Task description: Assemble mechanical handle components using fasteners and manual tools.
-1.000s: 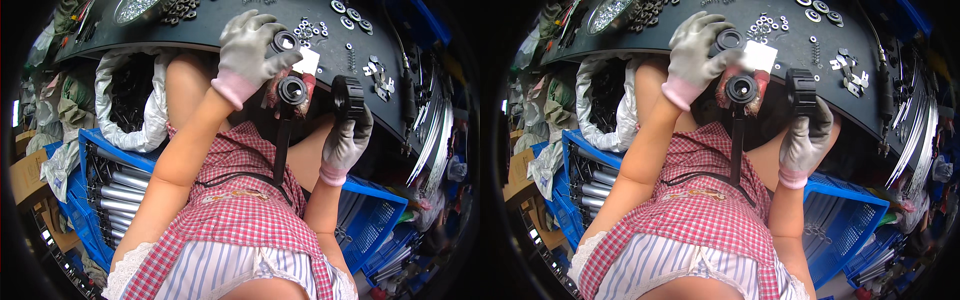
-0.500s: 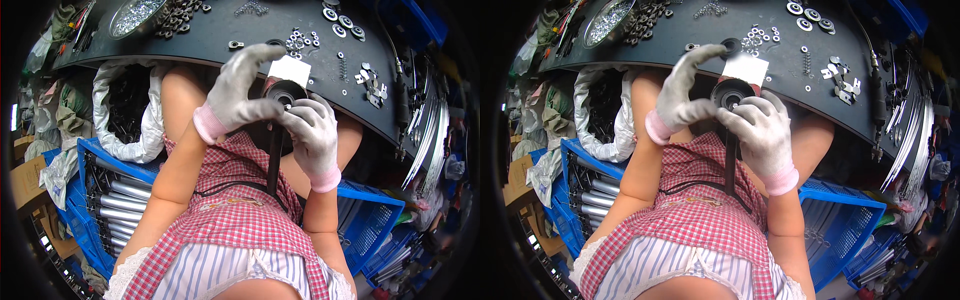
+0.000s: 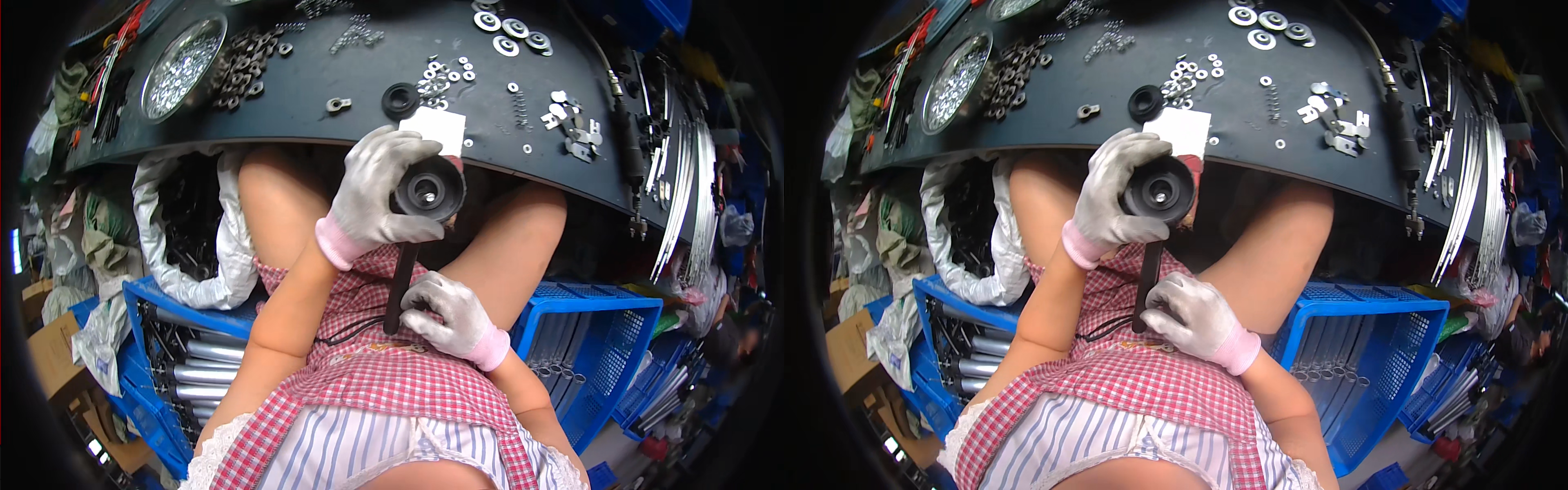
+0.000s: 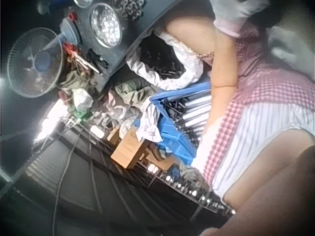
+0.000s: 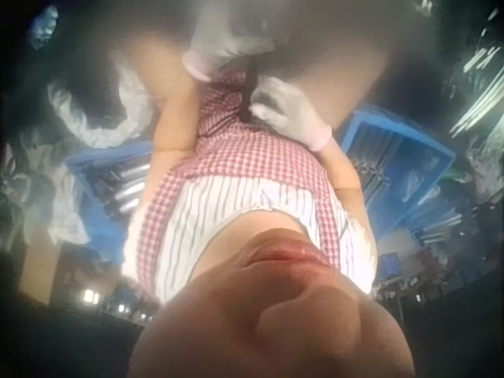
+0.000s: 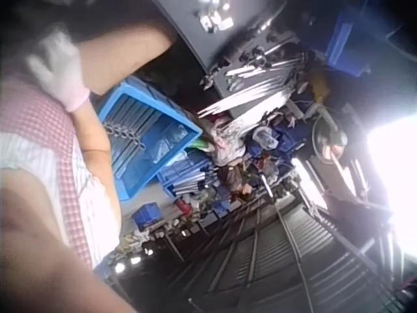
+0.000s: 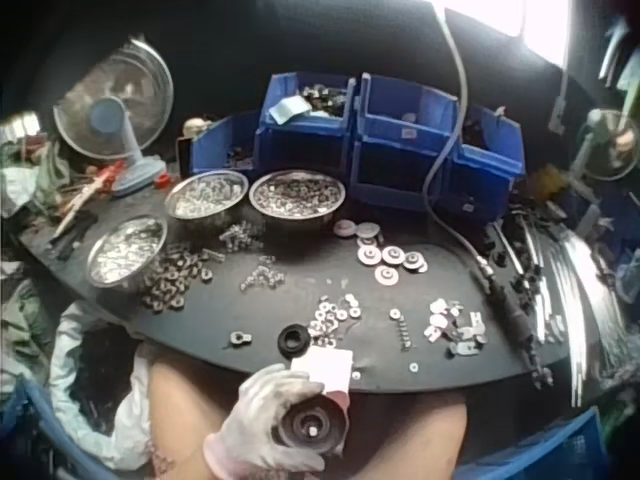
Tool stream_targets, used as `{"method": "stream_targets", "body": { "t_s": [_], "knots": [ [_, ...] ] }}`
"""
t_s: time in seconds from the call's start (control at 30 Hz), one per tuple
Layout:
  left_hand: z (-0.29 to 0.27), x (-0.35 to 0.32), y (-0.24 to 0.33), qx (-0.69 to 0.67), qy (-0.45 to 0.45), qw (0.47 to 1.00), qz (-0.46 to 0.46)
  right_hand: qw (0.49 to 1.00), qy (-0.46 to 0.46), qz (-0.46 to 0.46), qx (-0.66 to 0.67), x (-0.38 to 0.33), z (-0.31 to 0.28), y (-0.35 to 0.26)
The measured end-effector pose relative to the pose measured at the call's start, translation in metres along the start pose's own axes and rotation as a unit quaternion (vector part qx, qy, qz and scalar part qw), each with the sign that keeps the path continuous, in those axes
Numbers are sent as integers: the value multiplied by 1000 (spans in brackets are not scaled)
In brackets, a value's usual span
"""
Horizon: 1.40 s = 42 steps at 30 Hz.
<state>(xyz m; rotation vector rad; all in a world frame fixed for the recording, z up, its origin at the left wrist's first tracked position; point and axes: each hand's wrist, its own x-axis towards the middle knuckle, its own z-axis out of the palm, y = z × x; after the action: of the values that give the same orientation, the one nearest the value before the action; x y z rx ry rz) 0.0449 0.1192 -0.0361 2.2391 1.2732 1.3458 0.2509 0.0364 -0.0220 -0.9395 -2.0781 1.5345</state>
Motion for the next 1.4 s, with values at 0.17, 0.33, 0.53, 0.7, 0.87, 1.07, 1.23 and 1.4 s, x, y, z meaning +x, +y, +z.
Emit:
{"method": "stream_targets", "body": {
  "t_s": [0.17,0.33,0.53,0.7,0.87,1.07,1.23,1.4],
  "knots": [
    [2,-6,2,-47,9,997,-61,960,278,-35,9,19,-39,12],
    [9,-17,9,-120,19,980,-160,845,411,-6,-342,102,-125,24],
    [24,-23,5,-128,73,978,-147,845,249,25,-473,146,-162,38],
    [25,-16,5,-120,108,979,-126,944,279,-123,127,104,-117,-26],
    [24,-10,1,-117,133,980,-87,946,189,-193,-180,84,-84,-32],
    [28,-12,-2,-114,163,978,-67,941,166,-171,-241,79,-74,-32],
    [26,-12,-4,-123,156,978,-60,879,185,-179,-401,86,-62,-47],
    [23,-7,0,-132,148,978,-59,927,150,-97,-329,93,-64,-42]
  ]
}}
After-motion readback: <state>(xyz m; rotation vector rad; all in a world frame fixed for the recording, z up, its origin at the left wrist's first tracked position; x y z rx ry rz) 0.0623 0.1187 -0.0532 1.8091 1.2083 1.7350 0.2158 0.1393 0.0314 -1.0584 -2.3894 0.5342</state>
